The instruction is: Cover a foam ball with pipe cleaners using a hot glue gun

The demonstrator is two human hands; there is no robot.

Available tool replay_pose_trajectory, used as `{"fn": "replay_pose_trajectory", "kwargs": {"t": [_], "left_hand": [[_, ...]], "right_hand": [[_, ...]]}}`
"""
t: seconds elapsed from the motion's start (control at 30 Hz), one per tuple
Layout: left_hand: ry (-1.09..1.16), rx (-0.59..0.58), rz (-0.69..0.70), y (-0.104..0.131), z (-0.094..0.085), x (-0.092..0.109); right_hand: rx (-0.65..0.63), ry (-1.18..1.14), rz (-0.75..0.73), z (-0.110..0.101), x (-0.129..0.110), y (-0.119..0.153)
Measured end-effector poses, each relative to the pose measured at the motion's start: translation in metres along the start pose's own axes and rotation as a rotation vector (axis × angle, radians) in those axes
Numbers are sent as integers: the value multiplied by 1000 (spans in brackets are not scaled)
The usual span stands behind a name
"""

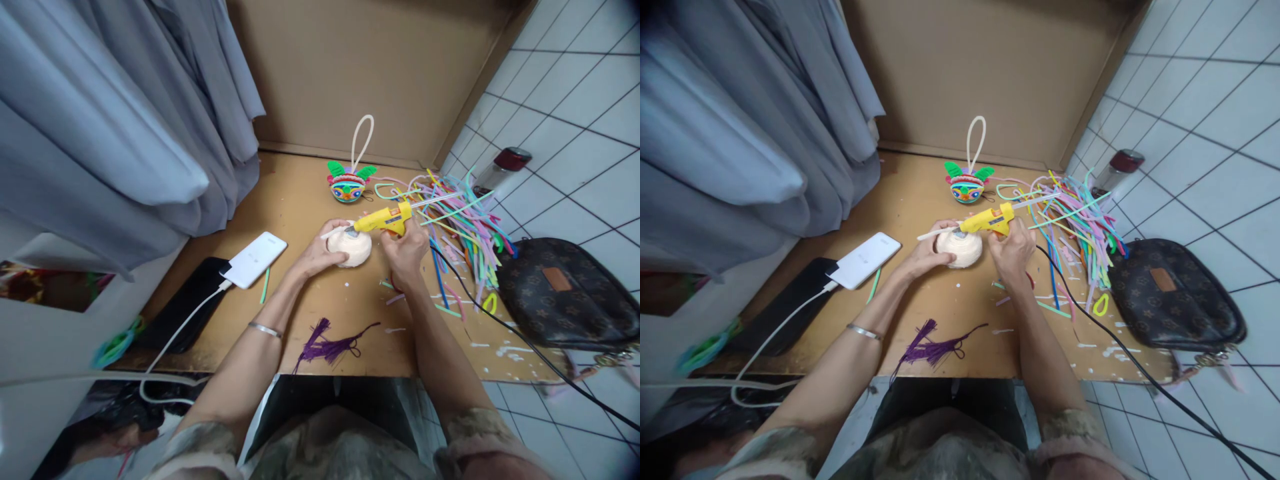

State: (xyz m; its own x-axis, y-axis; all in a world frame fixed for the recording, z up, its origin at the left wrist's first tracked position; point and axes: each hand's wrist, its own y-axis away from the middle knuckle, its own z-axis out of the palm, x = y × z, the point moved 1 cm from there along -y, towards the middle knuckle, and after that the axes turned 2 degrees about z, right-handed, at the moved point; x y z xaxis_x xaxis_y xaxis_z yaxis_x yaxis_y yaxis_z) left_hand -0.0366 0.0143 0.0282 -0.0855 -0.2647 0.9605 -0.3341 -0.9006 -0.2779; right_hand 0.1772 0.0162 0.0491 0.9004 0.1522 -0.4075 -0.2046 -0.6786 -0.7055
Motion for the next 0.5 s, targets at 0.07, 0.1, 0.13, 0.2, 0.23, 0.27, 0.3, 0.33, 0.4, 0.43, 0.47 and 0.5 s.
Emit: {"fn": "replay_pose_trajectory", "kwargs": {"t": [0.07,0.1,0.13,0.2,0.23,0.27,0.3,0.33,0.4,0.43,0.47,0.5], "left_hand": [[8,0,-2,0,0,-1],[9,0,-2,0,0,-1],[9,1,-2,0,0,-1],[5,3,1,0,0,-1],[1,1,2,-1,1,-1],[-2,-1,3,-1,1,-1],[-6,-5,5,-1,1,-1],[-8,-9,8,-1,1,0],[-9,-13,15,-2,1,0],[-7,-11,18,-2,1,0],[-6,-11,18,-2,1,0],[-4,-11,17,-2,1,0]], "right_hand": [[0,-4,3,0,0,-1],[0,-7,6,-1,0,-1],[-3,-9,8,-1,0,-1],[-10,-16,11,-2,0,-2],[-14,-19,12,-2,0,-2],[-16,-22,12,-3,0,-2],[-17,-23,13,-3,0,-3],[-17,-24,13,-4,0,-3],[-20,-26,14,-5,0,-3],[-23,-27,13,-5,0,-3],[-26,-29,12,-6,1,-3],[-27,-31,10,-6,1,-3]]}}
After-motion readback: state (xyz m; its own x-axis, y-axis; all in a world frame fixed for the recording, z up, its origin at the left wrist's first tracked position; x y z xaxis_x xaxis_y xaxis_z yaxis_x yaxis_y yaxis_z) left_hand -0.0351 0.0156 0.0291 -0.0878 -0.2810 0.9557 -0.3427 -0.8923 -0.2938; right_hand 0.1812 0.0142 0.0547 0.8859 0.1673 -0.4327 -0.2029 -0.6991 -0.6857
